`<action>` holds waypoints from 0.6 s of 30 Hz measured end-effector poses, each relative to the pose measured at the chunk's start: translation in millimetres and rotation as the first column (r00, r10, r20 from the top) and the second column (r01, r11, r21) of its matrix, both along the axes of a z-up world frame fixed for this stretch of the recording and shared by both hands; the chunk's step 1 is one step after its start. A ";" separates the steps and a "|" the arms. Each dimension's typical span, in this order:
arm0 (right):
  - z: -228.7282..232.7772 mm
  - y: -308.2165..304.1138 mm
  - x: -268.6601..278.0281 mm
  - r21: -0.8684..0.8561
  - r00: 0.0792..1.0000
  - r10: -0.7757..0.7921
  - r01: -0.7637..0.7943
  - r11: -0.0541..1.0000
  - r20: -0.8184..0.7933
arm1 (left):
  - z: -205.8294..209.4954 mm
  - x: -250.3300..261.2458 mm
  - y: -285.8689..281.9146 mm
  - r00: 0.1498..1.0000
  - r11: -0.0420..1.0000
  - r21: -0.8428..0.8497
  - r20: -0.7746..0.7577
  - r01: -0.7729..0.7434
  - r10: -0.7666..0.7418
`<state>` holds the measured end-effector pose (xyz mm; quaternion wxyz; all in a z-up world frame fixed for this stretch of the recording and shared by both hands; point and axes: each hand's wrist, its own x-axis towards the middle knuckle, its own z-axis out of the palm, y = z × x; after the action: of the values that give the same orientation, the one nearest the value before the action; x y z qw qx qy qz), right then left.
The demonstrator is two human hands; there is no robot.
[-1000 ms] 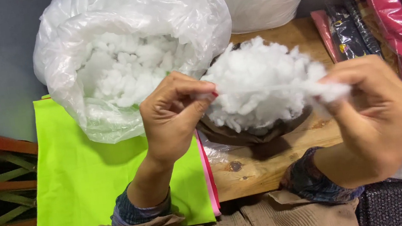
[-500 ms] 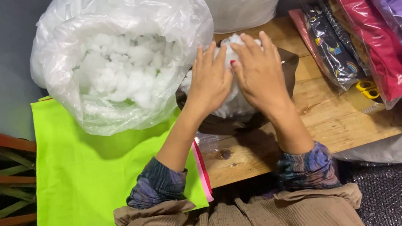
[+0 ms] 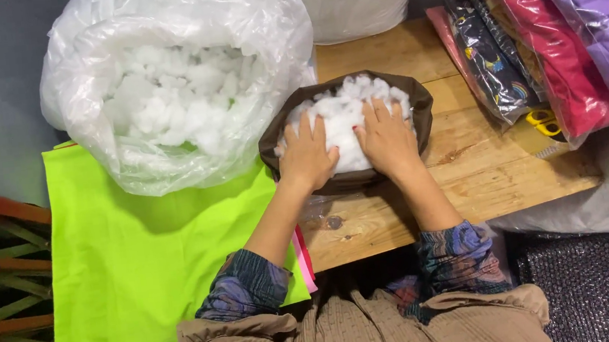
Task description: A person is stuffing a brown fabric pillowcase with synthetic fiberfill, pulling clumps from a large bag and pressing them into the case to ensure even distribution.
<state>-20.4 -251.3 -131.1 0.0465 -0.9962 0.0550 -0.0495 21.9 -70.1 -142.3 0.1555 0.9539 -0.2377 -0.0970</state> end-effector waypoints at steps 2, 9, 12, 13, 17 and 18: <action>-12.0 -11.6 8.1 0.010 1.000 -0.006 0.007 1.000 -0.005 | -8.1 7.3 6.2 1.000 1.000 -0.007 -0.020 -0.017 0.017; 40.6 6.6 -15.9 0.056 0.966 0.051 -0.068 0.996 0.253 | 56.2 -26.5 13.3 0.947 0.983 -0.178 0.321 0.038 0.022; 72.9 19.3 -30.6 0.105 0.932 0.056 -0.099 0.990 0.357 | 76.0 -33.4 14.1 0.854 0.966 -0.229 0.520 0.119 0.018; 82.1 20.1 -35.5 0.103 0.932 0.054 -0.097 0.990 0.359 | 87.8 -36.9 15.2 0.853 0.965 -0.230 0.522 0.122 0.017; 130.9 26.3 -48.1 0.191 0.910 0.023 -0.112 0.975 0.413 | 121.7 -33.5 13.6 0.810 0.925 -0.363 0.573 0.114 0.125; 145.0 28.2 -49.9 0.248 0.912 0.000 -0.112 0.962 0.410 | 125.9 -28.7 11.2 0.797 0.922 -0.380 0.578 0.072 0.176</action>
<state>-70.3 -223.1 14.0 0.1914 -0.9500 0.0215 -0.2458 -6.9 -59.0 -16.4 0.2576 0.8918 -0.2622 0.2637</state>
